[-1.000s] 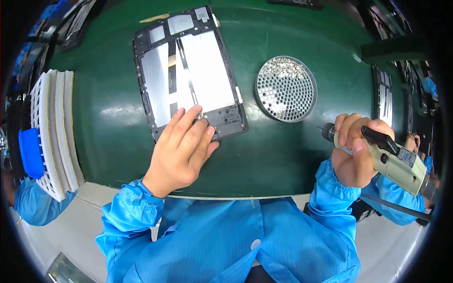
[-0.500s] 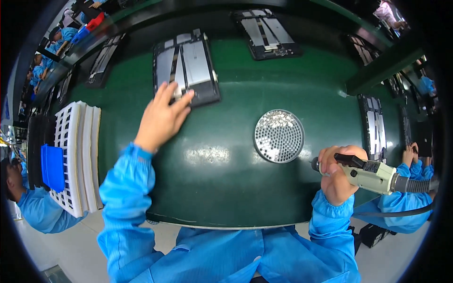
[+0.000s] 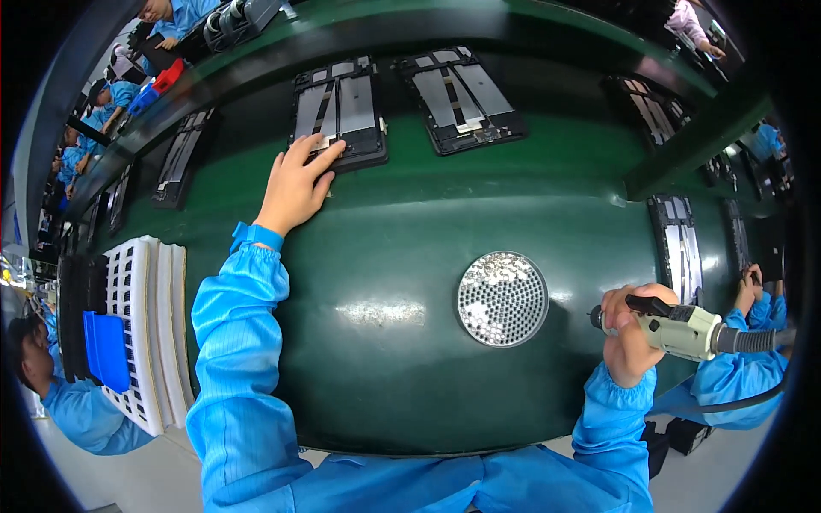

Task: The person takes tablet frames from a conveyor shelf, aligns internal components by hand, drives screws into the frames using an electric screwdriver, and places the assembled tablet frames back onto the shelf.

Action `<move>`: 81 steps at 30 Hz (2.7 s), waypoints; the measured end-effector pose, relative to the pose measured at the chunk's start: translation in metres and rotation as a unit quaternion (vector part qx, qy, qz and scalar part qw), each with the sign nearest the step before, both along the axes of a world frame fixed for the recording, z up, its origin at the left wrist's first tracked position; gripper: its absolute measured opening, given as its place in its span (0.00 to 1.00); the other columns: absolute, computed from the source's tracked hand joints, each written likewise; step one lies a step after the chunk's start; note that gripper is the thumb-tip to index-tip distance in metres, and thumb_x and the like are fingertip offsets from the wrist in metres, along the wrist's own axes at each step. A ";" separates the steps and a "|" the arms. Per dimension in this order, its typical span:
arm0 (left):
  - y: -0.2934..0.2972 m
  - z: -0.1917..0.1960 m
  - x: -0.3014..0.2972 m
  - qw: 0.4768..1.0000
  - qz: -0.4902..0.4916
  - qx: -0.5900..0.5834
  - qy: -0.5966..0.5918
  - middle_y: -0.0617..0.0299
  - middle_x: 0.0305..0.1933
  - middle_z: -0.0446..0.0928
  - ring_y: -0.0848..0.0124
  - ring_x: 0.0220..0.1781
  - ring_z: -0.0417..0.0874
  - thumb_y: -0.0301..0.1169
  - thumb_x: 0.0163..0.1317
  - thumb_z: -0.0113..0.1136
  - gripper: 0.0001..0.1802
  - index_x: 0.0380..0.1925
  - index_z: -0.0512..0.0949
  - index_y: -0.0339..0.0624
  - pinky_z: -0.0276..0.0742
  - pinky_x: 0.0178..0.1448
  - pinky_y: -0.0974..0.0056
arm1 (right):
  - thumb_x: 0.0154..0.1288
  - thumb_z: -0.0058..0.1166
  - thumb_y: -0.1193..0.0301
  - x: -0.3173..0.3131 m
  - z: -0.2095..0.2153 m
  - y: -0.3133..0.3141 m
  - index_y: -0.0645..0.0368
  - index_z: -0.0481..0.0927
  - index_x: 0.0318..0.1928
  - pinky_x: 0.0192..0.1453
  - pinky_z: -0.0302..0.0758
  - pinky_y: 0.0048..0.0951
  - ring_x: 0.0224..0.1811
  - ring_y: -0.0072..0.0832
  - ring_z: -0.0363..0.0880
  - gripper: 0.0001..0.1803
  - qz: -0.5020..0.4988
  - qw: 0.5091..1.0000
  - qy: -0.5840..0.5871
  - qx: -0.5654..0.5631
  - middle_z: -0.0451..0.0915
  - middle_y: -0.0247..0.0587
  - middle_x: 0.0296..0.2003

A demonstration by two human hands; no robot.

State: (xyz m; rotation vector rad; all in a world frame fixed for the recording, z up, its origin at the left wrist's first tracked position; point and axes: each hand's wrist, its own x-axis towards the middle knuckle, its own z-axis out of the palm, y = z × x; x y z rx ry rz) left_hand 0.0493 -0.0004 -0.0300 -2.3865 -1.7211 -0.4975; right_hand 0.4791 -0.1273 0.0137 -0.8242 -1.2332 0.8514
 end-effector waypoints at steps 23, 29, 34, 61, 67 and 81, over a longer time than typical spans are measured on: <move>0.079 0.007 0.149 0.995 -0.080 -0.062 -0.015 0.51 0.49 0.73 0.53 0.51 0.76 0.35 0.46 0.64 0.30 0.52 0.71 0.43 0.76 0.50 0.49 | 0.51 0.47 0.83 0.007 -0.009 0.007 0.63 0.68 0.43 0.32 0.70 0.29 0.22 0.25 0.69 0.16 -0.066 0.997 -0.020 -0.026 0.70 0.38 0.22; 0.087 -0.006 0.134 0.984 0.090 0.131 0.078 0.61 0.41 0.78 0.61 0.43 0.79 0.29 0.49 0.57 0.12 0.36 0.76 0.43 0.77 0.34 0.55 | 0.50 0.47 0.85 0.007 -0.013 0.009 0.64 0.69 0.44 0.31 0.71 0.26 0.23 0.25 0.71 0.17 -0.055 0.998 -0.020 -0.012 0.72 0.40 0.23; 0.026 0.011 0.122 0.980 0.057 0.180 0.062 0.60 0.43 0.77 0.62 0.45 0.78 0.28 0.50 0.55 0.11 0.36 0.75 0.42 0.76 0.39 0.56 | 0.52 0.46 0.84 0.006 -0.013 0.003 0.63 0.68 0.44 0.31 0.70 0.31 0.20 0.25 0.67 0.16 -0.047 0.998 -0.037 -0.012 0.69 0.38 0.22; -0.216 0.023 0.116 0.926 -0.358 -0.094 -0.075 0.51 0.42 0.75 0.58 0.47 0.76 0.26 0.47 0.60 0.13 0.36 0.78 0.33 0.73 0.50 0.58 | 0.56 0.52 0.79 -0.029 0.011 0.008 0.66 0.71 0.49 0.38 0.71 0.39 0.25 0.29 0.71 0.18 0.072 0.997 -0.001 -0.022 0.73 0.40 0.25; -0.208 0.018 0.111 0.916 -0.373 -0.091 -0.113 0.50 0.41 0.76 0.58 0.45 0.77 0.25 0.46 0.61 0.12 0.32 0.79 0.30 0.74 0.48 0.58 | 0.54 0.52 0.78 -0.042 0.008 0.006 0.68 0.70 0.49 0.38 0.71 0.40 0.25 0.30 0.70 0.20 0.080 0.997 0.008 -0.017 0.72 0.42 0.23; -0.207 0.005 0.122 0.944 -0.285 -0.046 -0.157 0.49 0.37 0.78 0.57 0.40 0.78 0.25 0.44 0.68 0.14 0.32 0.80 0.29 0.77 0.39 0.57 | 0.59 0.48 0.66 -0.048 0.010 0.004 0.57 0.68 0.57 0.44 0.65 0.42 0.29 0.28 0.65 0.24 0.141 0.986 -0.090 -0.027 0.64 0.34 0.25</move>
